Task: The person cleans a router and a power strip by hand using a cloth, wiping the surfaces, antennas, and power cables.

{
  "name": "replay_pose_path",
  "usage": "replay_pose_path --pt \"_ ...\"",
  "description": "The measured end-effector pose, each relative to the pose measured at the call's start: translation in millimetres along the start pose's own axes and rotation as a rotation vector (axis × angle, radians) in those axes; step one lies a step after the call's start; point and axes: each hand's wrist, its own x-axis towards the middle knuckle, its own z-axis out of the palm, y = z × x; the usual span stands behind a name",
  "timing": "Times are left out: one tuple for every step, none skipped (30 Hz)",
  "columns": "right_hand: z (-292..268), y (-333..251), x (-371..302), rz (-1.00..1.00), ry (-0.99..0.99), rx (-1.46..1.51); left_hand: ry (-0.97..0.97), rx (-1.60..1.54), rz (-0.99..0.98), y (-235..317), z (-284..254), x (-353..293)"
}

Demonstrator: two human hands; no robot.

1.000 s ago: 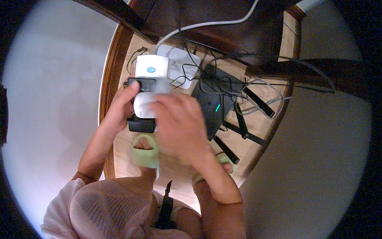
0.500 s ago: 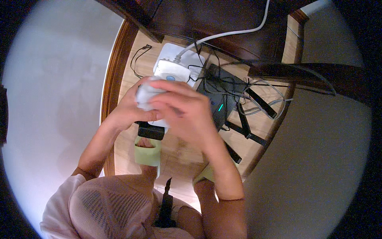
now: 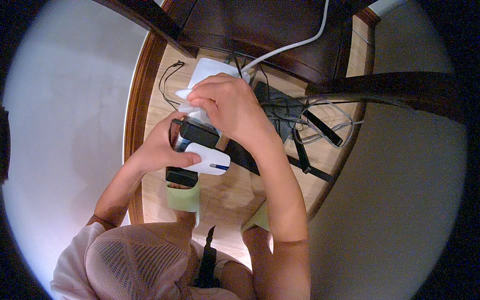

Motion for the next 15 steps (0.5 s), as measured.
replay_pose_path --pt "0.4 1.5 1.6 -0.037 0.02 -0.031 -0.002 -0.009 -0.02 0.9 1.4 -1.0" --pt "1.6 1.7 2.2 -0.042 0.016 -0.027 -0.003 -0.019 -0.04 1.2 2.9 -2.2" --pt "3.1 1.4 2.6 -0.012 0.095 -0.056 0.049 0.021 0.022 -5.2 4.6 -2.5" --pt "3.2 -2.4 5.0 0.019 0.179 -0.089 0.051 0.022 0.025 -5.5 4.7 -2.4" --pt "2.1 -8.4 7.6 0.014 0.179 -0.088 0.088 0.218 0.142 -5.5 4.5 -2.5" --pt "-0.3 -17.1 10.7 0.001 0.206 -0.054 0.125 0.414 0.256 -5.1 4.0 -2.3" --pt "-1.0 -22.5 8.9 0.002 0.23 -0.021 0.136 0.442 0.268 -3.4 6.1 -2.5" --pt "2.8 -19.2 3.7 0.011 0.228 -0.022 0.131 0.437 0.263 0.9 6.2 -3.0" --pt "8.4 -13.0 -2.9 -0.098 0.063 -0.1 0.117 0.508 0.152 5.9 5.6 -3.3" --pt "11.8 -12.1 -4.5 -0.218 -0.101 -0.175 0.111 0.583 0.045 9.5 3.0 -4.4" --pt "10.9 -18.2 -6.2 -0.15 -0.158 -0.109 0.141 0.498 0.165 -3.8 -0.1 -3.2" --pt "10.3 -18.4 -9.2 -0.151 -0.159 -0.11 0.141 0.496 0.166 -7.0 -2.3 -2.9" --pt "7.6 -15.9 -14.1 -0.155 -0.115 -0.088 0.101 0.357 0.152 -9.8 -3.2 -2.9" --pt "4.8 -14.3 -19.2 -0.16 -0.071 -0.067 0.061 0.217 0.138 -11.2 -3.8 -3.1" --pt "2.7 -15.3 -24.9 -0.158 -0.075 -0.067 0.061 0.213 0.137 -11.9 -4.0 -3.3"
